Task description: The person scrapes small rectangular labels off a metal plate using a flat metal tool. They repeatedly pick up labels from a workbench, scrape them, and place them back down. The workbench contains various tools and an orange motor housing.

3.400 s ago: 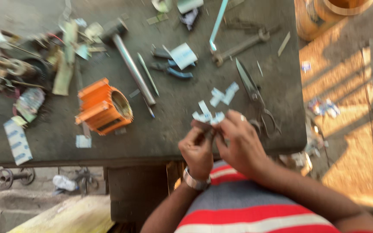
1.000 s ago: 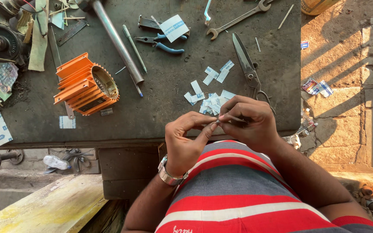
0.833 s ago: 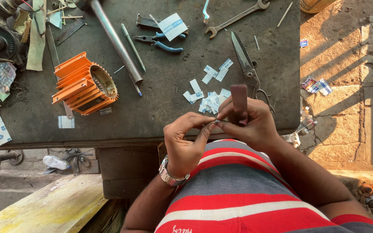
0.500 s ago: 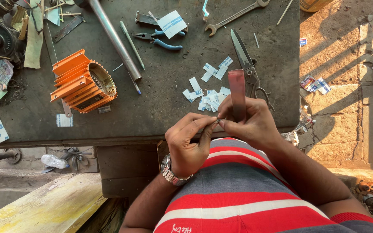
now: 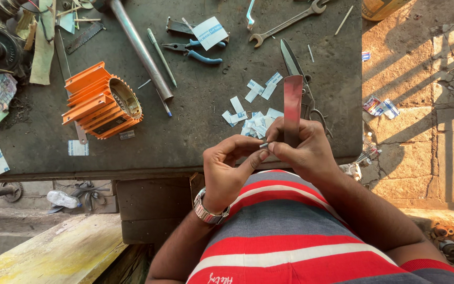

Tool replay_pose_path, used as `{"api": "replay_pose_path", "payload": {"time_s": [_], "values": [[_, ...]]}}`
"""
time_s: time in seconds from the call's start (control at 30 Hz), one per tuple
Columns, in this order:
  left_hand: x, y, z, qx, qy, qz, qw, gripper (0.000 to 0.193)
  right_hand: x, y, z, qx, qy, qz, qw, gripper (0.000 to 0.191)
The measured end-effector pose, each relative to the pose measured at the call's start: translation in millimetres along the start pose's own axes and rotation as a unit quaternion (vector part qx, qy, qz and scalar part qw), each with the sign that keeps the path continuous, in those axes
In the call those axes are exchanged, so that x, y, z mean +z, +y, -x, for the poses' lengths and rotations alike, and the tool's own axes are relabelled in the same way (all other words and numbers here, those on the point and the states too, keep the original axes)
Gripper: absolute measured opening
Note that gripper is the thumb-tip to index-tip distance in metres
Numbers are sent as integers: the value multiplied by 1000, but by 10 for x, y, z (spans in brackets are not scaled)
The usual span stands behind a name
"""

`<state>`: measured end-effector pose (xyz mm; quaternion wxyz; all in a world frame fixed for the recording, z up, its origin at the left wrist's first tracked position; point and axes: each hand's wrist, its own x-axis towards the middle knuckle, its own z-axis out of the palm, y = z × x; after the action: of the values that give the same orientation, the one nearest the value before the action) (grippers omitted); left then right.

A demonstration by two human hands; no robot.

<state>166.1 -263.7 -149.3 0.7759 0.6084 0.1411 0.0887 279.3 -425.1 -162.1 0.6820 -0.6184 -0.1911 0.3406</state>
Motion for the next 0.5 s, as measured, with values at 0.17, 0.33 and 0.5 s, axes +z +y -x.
{"api": "replay_pose_path", "payload": {"time_s": [0.17, 0.33, 0.5], "values": [[2, -75, 12, 12, 10, 18, 1000, 9, 21, -1, 4, -2, 5, 17, 1000, 9], [16, -138, -38, 15, -5, 109, 994, 6, 40, -61, -5, 26, -18, -38, 999, 8], [10, -174, -43, 71, 8, 55, 996, 8, -20, -135, 13, 91, -53, -74, 992, 15]]}}
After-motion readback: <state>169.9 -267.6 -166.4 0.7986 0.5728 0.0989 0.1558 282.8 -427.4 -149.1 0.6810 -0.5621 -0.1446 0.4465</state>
